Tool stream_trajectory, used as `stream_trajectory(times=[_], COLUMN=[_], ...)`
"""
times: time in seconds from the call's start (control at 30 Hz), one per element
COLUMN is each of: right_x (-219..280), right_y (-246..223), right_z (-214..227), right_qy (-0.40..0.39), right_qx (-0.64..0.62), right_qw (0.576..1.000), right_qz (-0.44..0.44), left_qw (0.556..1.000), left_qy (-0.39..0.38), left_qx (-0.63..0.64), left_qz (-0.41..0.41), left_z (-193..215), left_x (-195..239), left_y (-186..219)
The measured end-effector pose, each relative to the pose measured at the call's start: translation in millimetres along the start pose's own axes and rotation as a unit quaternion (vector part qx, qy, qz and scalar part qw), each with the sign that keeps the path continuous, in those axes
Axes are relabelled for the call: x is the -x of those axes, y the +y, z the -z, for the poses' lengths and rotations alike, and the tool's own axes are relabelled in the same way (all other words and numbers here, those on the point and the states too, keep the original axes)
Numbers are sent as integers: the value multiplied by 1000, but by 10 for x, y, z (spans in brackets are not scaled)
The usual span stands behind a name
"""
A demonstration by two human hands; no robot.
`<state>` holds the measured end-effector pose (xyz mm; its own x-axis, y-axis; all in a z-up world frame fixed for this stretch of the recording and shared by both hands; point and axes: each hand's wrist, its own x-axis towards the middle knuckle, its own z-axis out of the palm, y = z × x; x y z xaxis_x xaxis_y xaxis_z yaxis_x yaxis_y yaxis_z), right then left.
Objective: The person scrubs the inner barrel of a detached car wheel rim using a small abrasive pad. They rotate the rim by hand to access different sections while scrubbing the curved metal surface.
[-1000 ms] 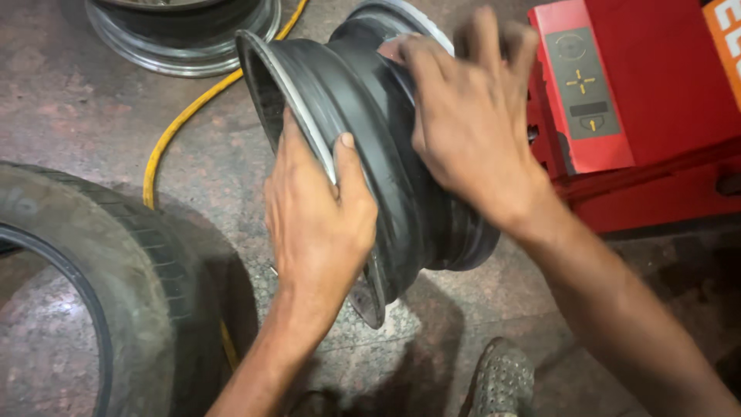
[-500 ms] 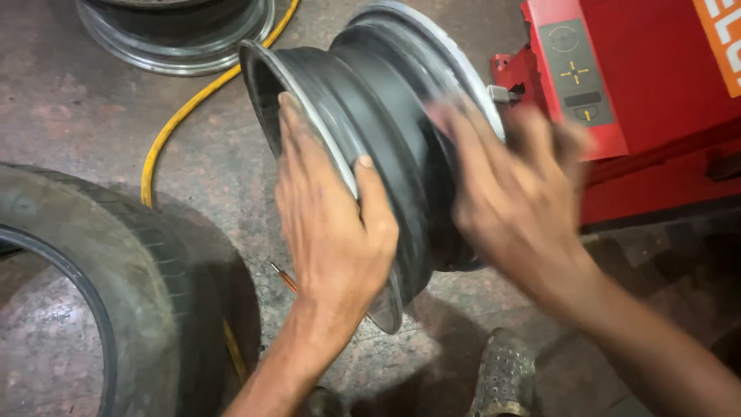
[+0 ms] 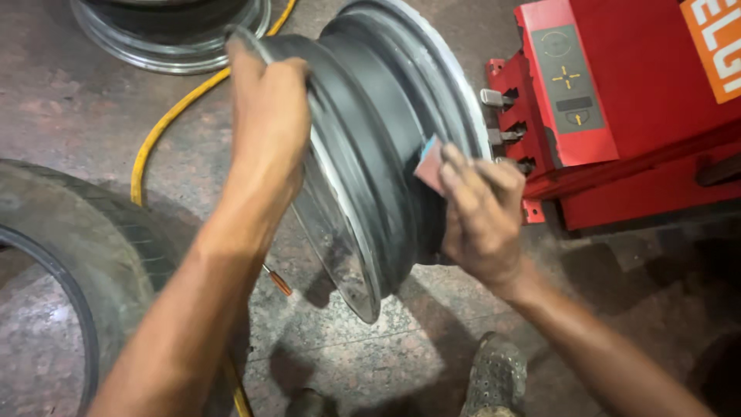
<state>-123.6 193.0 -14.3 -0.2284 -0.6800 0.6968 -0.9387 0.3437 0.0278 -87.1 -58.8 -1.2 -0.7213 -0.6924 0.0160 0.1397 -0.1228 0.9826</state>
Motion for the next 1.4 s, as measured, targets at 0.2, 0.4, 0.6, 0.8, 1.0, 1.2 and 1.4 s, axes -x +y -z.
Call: stream_trajectory(times=[0.2, 0.4, 0.6, 0.8, 1.0, 1.2, 1.4], right_x=[408, 514, 200, -571, -782, -613, -1206], right_y=[86, 187, 353, 743, 937, 753, 897], right_z=[-265, -422, -160, -270, -257, -115, -246], right_qy=[48, 54, 20, 21, -27, -38, -87], right_qx=[83, 74, 79, 54, 5, 39, -2], right_qw=[995, 990, 974, 997, 999, 998, 996], right_qz=[-6, -109, -213, -49, 26, 8, -7], left_qw=[996, 959, 968, 959, 946, 960, 939], left_qy=[-53, -75, -13, 110, 91, -8, 8], left_qx=[-18, -161, -177, -241, -270, -246, -274], left_qz=[-70, -219, -175, -97, -153, -131, -209], left_z=[8, 5, -127, -320, -171, 18, 58], left_x=[85, 414, 500, 325, 227, 111, 87], left_y=[-54, -231, -105, -28, -36, 61, 43])
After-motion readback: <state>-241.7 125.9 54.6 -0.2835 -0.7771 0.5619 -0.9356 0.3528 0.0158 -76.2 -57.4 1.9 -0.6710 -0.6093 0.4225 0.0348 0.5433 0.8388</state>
